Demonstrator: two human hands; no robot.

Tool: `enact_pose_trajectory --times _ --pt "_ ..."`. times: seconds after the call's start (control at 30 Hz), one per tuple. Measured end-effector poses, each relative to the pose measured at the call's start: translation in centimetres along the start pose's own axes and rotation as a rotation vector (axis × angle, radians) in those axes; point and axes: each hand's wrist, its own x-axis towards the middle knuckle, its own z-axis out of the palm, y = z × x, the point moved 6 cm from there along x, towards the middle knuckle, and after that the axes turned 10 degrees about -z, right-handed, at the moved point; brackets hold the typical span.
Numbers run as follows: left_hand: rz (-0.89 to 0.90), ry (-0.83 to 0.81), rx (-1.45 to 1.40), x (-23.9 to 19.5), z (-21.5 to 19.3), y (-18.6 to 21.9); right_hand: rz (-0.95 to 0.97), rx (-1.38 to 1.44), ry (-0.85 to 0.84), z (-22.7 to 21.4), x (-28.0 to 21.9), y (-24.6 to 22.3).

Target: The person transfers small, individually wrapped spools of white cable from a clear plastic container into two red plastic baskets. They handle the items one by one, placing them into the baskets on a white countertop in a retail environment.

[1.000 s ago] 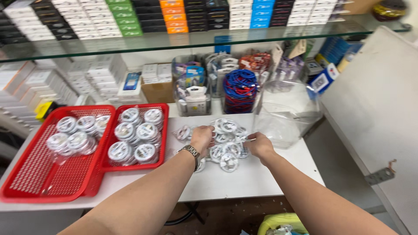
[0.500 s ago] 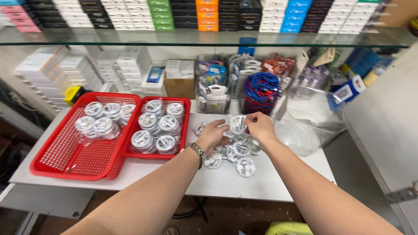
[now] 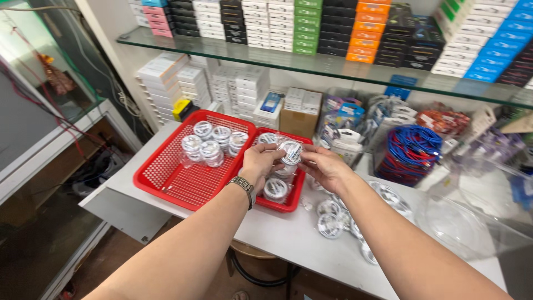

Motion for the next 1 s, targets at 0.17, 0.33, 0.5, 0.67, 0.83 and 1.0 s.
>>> enact_pose_trajectory --times 0.17,0.33,0.5,0.67,0.83,1.0 --pt "-0.027 0.024 -0.09 1.0 -4.5 2.0 0.01 0.007 -0.076 4.2 2.8 0.8" --pt "-0.109 0.035 -0.297 3.4 -8.8 1.9 0.039 0.01 -0.068 7.7 6.4 2.6" --pt "-0.153 0.139 -0.367 5.3 -14.2 1.0 -0.094 -0.277 -0.085 12.4 9.9 4.6" --pt "0.016 0.454 -0.298 5.8 -20.9 3.1 -0.119 -0.475 -0.206 19.8 13.8 7.5" --pt "0.09 0.718 0.123 5.1 -25.8 6.3 -0.272 -0.703 -0.241 25.9 17.9 9.3" --pt "0.155 0.778 0.499 5.3 -27.0 7.9 -0.452 -0.951 -0.261 29.4 19.8 10.3"
